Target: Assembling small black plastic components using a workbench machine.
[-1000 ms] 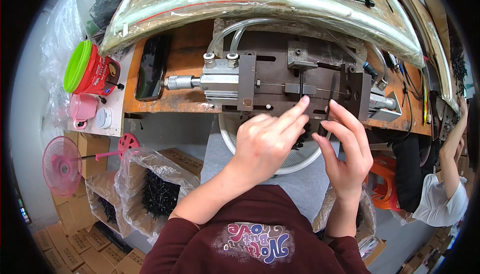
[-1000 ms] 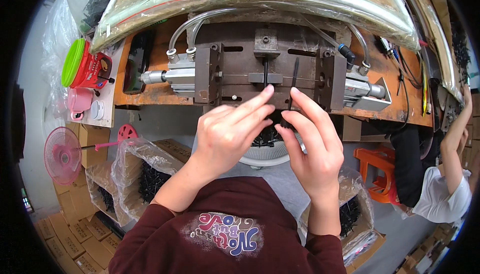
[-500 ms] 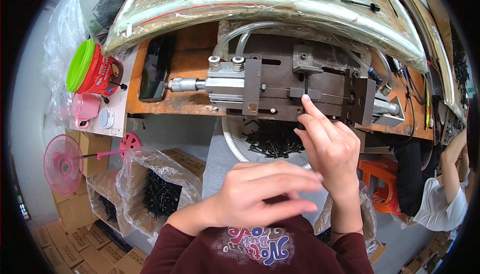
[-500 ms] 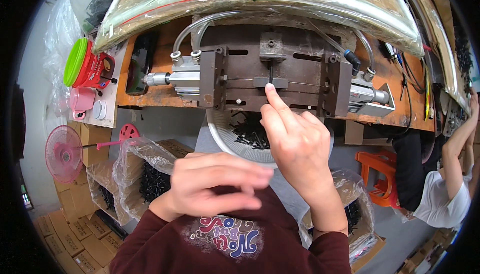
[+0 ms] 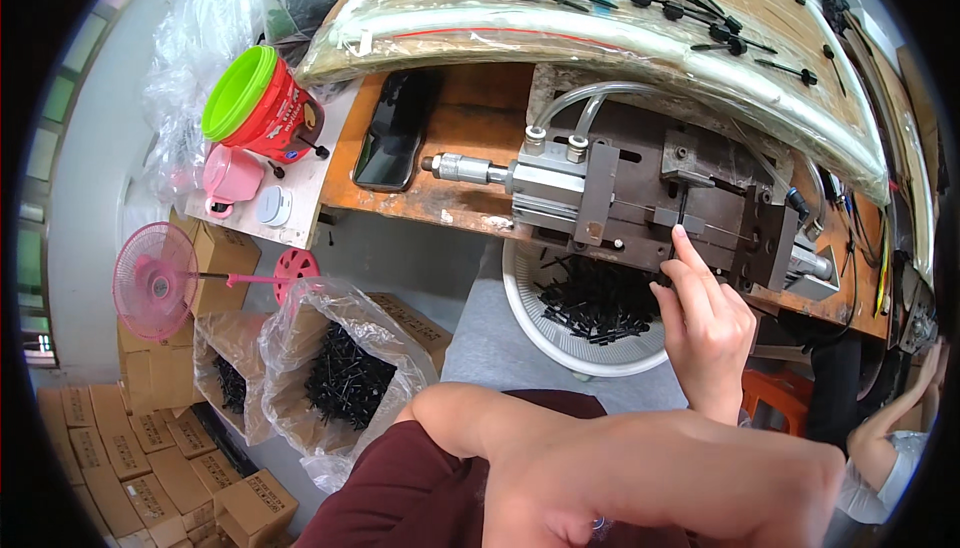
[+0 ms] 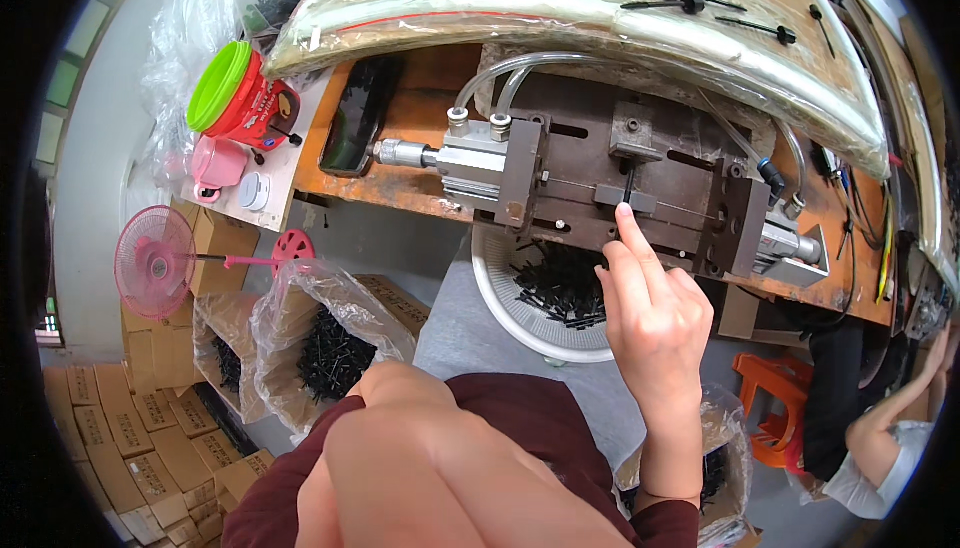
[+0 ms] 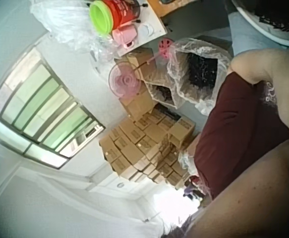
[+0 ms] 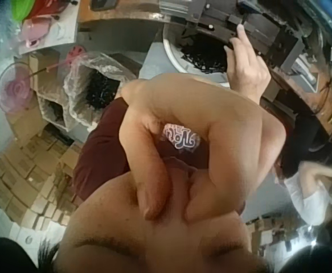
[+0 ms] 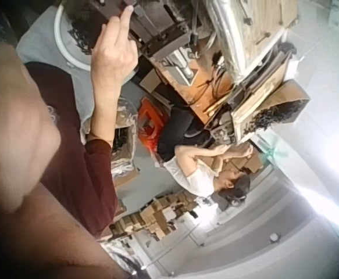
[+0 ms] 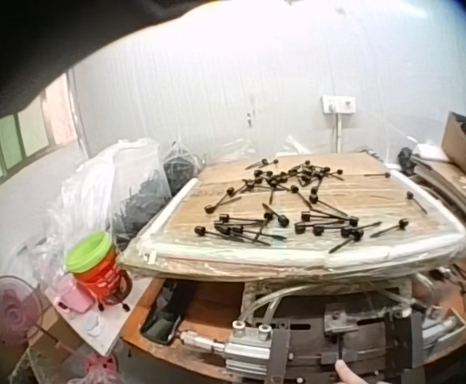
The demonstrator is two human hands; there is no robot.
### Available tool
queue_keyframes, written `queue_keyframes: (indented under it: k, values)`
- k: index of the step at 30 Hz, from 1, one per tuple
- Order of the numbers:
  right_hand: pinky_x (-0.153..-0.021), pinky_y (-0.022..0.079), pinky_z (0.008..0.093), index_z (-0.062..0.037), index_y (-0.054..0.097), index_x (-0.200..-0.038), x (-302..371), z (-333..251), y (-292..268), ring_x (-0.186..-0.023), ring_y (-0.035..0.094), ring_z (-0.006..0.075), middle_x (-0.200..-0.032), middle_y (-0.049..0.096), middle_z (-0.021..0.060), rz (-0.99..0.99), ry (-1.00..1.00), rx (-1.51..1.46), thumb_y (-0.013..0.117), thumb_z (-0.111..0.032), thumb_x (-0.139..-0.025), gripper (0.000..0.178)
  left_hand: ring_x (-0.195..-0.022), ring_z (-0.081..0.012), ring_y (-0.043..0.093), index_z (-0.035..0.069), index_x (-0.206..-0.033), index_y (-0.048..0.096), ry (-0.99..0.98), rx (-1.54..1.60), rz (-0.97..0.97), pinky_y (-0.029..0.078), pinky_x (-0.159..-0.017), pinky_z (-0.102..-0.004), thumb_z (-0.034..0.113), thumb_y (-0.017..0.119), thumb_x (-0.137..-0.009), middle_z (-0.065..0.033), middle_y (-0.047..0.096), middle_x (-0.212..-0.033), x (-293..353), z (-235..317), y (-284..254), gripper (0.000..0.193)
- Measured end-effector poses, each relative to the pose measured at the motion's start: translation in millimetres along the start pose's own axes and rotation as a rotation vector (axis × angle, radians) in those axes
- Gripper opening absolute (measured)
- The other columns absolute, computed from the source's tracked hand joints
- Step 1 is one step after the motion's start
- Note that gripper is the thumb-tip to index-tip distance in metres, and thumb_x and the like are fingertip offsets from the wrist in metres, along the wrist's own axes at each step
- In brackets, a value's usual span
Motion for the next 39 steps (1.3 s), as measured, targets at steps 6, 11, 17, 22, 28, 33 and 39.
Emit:
queue_keyframes:
  k: [6, 11, 17, 22, 28, 33, 39]
  values:
    - [-0.058, 0.045, 0.0306, -0.0014, 0.066, -0.09, 12.9, -2.2, -6.0, -0.065, 0.061, 0.0192, -0.115, 0.068, 0.0131, 0.023, -0.052, -0.105, 0.077, -0.006, -0.069, 0.024, -0.054, -0.0113, 0.052, 0.006, -0.087, 0.064, 0.014, -0.08, 0.062, 0.041, -0.053, -0.0227, 0.017, 0.082, -0.077, -0.0065, 0.06, -0.087, -13.4, 17.9, 3.4, 0.024]
    - [-0.059, 0.042, 0.0305, -0.0024, 0.066, -0.089, 25.6, 1.2, -5.4, -0.071, 0.059, 0.0202, -0.115, 0.067, 0.0119, -0.091, -0.12, -0.133, 0.079, -0.014, -0.069, 0.027, -0.054, -0.0123, 0.053, 0.007, -0.081, 0.064, -0.008, -0.439, 0.434, 0.041, -0.049, -0.0239, 0.012, 0.079, -0.077, -0.0047, 0.059, -0.081, -25.2, 58.0, 46.2, 0.016]
    - [-0.055, 0.045, 0.0301, -0.0006, 0.068, -0.083, 5.1, 13.8, -36.1, -0.063, 0.06, 0.0223, -0.1, 0.071, 0.0139, 0.201, -0.103, -0.148, 0.081, -0.01, -0.067, 0.023, -0.054, -0.0134, 0.053, 0.009, -0.073, 0.064, -0.054, -0.608, 0.643, 0.041, -0.045, -0.0254, 0.005, 0.076, -0.077, -0.0025, 0.059, -0.075, -28.4, 75.4, 73.4, 0.013]
    - [-0.059, 0.05, 0.033, -0.0018, 0.067, -0.081, -60.6, 41.0, -54.1, -0.068, 0.064, 0.0262, -0.089, 0.07, 0.0136, 0.482, -0.255, -0.041, 0.078, -0.006, -0.071, 0.016, -0.058, -0.016, 0.057, 0.01, -0.075, 0.067, -0.174, -0.408, 0.297, 0.05, -0.053, -0.0277, 0.001, 0.061, -0.086, -0.0043, 0.062, -0.076, -15.4, 79.4, 60.8, 0.015]
    - [-0.089, 0.05, 0.0402, -0.0013, 0.06, -0.112, -162.1, 66.6, -58.0, -0.105, 0.058, 0.0305, -0.107, 0.066, 0.0135, 0.221, -0.131, 0.148, 0.069, -0.012, -0.076, 0.038, -0.061, -0.0188, 0.059, 0.008, -0.071, 0.063, -0.368, -0.357, -0.006, 0.052, -0.061, -0.0323, 0.006, 0.054, -0.093, -0.0071, 0.059, -0.073, 0.5, 72.0, 51.3, 0.024]
    - [-0.089, 0.053, 0.0408, 0.0004, 0.058, -0.117, -233.4, 71.5, -28.7, -0.11, 0.059, 0.0288, -0.111, 0.066, 0.0164, -0.189, -0.021, 0.398, 0.069, -0.016, -0.067, 0.053, -0.083, -0.0268, 0.062, 0.002, -0.095, 0.059, -0.858, -0.601, -0.115, 0.051, -0.072, -0.0354, 0.013, 0.062, -0.092, -0.0146, 0.062, -0.097, 35.6, 57.5, 48.2, 0.012]
    - [-0.079, 0.053, 0.0371, 0.0024, 0.062, -0.105, -286.2, 86.9, -17.9, -0.093, 0.065, 0.0324, -0.102, 0.067, 0.0198, -0.518, 0.234, 0.218, 0.075, -0.022, -0.061, 0.052, -0.107, -0.0319, 0.06, -0.002, -0.125, 0.056, -1.14, -0.629, -0.059, 0.046, -0.092, -0.0404, 0.019, 0.068, -0.089, -0.0155, 0.061, -0.117, 67.4, 55.1, 46.4, 0.043]
Point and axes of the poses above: each hand's wrist, its own x-axis away from the middle knuckle, its own y-axis out of the palm, z = x × y, the point moved 1 cm from there along -x, towards the middle knuckle
